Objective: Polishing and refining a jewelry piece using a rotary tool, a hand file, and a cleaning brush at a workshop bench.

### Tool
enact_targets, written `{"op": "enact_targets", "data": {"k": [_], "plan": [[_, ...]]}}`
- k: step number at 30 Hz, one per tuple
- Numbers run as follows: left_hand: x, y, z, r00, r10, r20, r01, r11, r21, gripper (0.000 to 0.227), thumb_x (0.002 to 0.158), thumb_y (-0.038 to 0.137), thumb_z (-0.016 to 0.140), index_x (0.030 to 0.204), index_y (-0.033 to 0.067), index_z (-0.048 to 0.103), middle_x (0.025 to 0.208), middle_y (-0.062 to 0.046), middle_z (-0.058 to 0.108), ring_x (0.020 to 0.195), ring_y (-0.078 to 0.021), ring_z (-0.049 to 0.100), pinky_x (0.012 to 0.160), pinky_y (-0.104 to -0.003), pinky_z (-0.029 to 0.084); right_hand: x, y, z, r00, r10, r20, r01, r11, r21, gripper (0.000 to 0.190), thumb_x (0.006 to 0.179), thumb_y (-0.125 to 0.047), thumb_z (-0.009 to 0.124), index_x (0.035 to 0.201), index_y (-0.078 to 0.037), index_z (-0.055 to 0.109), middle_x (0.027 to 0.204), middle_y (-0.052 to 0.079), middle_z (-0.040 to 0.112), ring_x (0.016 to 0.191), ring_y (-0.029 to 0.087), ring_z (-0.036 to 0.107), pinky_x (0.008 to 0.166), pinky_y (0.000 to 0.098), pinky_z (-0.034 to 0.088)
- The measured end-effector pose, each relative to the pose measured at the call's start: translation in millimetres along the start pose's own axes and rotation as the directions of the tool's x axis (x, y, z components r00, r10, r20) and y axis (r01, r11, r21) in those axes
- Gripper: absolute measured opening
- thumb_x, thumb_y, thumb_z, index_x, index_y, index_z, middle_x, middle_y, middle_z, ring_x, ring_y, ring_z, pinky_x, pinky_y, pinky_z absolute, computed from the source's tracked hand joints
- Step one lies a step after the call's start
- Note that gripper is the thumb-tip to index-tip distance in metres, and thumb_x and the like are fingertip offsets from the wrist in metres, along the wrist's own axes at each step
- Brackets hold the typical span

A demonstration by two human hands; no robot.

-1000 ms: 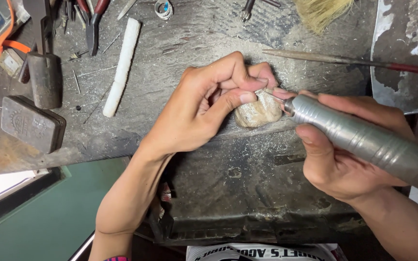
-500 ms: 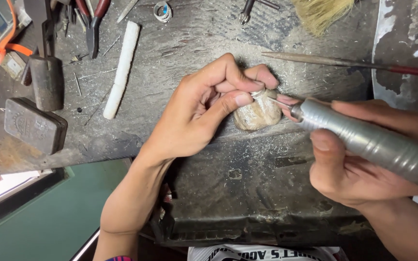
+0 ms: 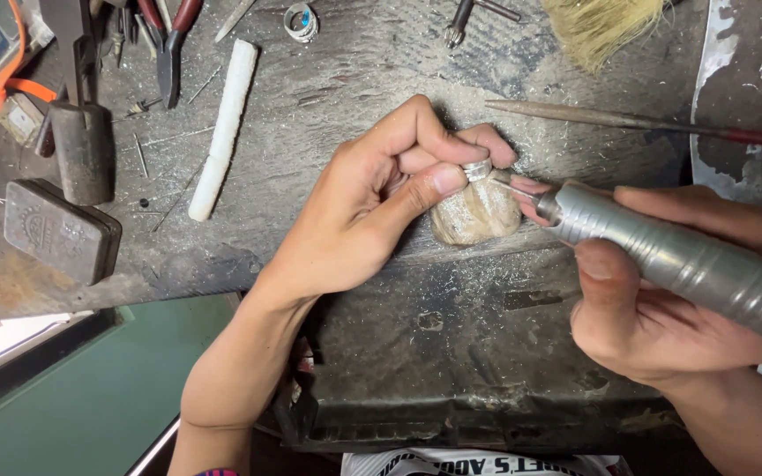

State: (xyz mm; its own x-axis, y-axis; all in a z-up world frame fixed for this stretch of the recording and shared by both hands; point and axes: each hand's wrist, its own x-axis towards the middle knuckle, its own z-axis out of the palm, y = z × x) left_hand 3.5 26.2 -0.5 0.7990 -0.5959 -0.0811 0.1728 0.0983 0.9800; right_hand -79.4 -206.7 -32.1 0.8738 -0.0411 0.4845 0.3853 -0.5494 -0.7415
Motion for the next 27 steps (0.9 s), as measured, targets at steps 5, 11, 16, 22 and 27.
{"op": "enact_targets", "data": {"k": [5, 11, 16, 22, 27], "plan": [[-0.5, -2.0, 0.7, 1.0, -0.01, -0.004, 0.01, 0.998, -0.055, 0.009, 0.112, 0.015, 0.048, 0.116, 0.0073, 0.049, 0.127, -0.018, 0.068, 0.14, -0.0265, 0.058, 0.114, -0.037, 0.05, 0.7, -1.1, -0.2, 1.0, -0.006, 0.003, 0.006, 1.0, -0.026, 0.041, 0.1, -0.01, 0.073, 0.11, 0.026, 0.057, 0.102, 0.034, 0.065, 0.078, 0.038, 0.069, 0.067, 0.0418, 0.054], [1.3, 2.3, 1.1, 1.0, -0.012, 0.009, 0.012, 0.999, -0.044, 0.009, 0.111, 0.016, 0.046, 0.112, 0.0076, 0.046, 0.123, -0.02, 0.07, 0.138, -0.0255, 0.058, 0.103, -0.034, 0.048, -0.1, -1.8, -0.2, 1.0, 0.005, 0.008, -0.005, 1.0, -0.02, 0.041, 0.1, -0.01, 0.074, 0.111, 0.026, 0.057, 0.103, 0.033, 0.066, 0.08, 0.039, 0.071, 0.069, 0.0424, 0.055], [-0.4, 2.3, 0.3, 1.0, -0.011, 0.01, 0.011, 1.0, -0.014, 0.007, 0.112, 0.016, 0.045, 0.113, 0.009, 0.046, 0.124, -0.019, 0.071, 0.14, -0.0257, 0.058, 0.09, -0.03, 0.047, -0.1, -3.7, 1.2, 1.0, 0.018, -0.004, -0.018, 1.0, -0.015, 0.042, 0.099, -0.012, 0.072, 0.109, 0.026, 0.057, 0.102, 0.033, 0.065, 0.079, 0.039, 0.07, 0.068, 0.0427, 0.055], [-1.8, -1.1, -0.1, 0.999, -0.035, 0.01, 0.036, 0.996, -0.077, 0.002, 0.111, 0.007, 0.047, 0.113, 0.0082, 0.048, 0.132, -0.022, 0.067, 0.141, -0.025, 0.057, 0.09, -0.028, 0.047, -1.0, -3.0, -1.2, 1.0, 0.01, 0.002, -0.01, 1.0, -0.022, 0.042, 0.098, -0.011, 0.073, 0.109, 0.026, 0.057, 0.102, 0.033, 0.064, 0.079, 0.04, 0.07, 0.069, 0.0428, 0.054], [-2.6, -1.9, -0.1, 0.999, -0.039, -0.006, 0.039, 0.996, -0.074, 0.006, 0.111, 0.003, 0.05, 0.114, 0.0078, 0.051, 0.133, -0.021, 0.067, 0.132, -0.0177, 0.061, 0.078, -0.025, 0.041, -2.2, -3.1, -1.9, 1.0, -0.007, 0.013, 0.008, 0.999, -0.038, 0.043, 0.099, -0.013, 0.073, 0.109, 0.026, 0.058, 0.101, 0.033, 0.065, 0.078, 0.039, 0.07, 0.068, 0.0432, 0.055]]}}
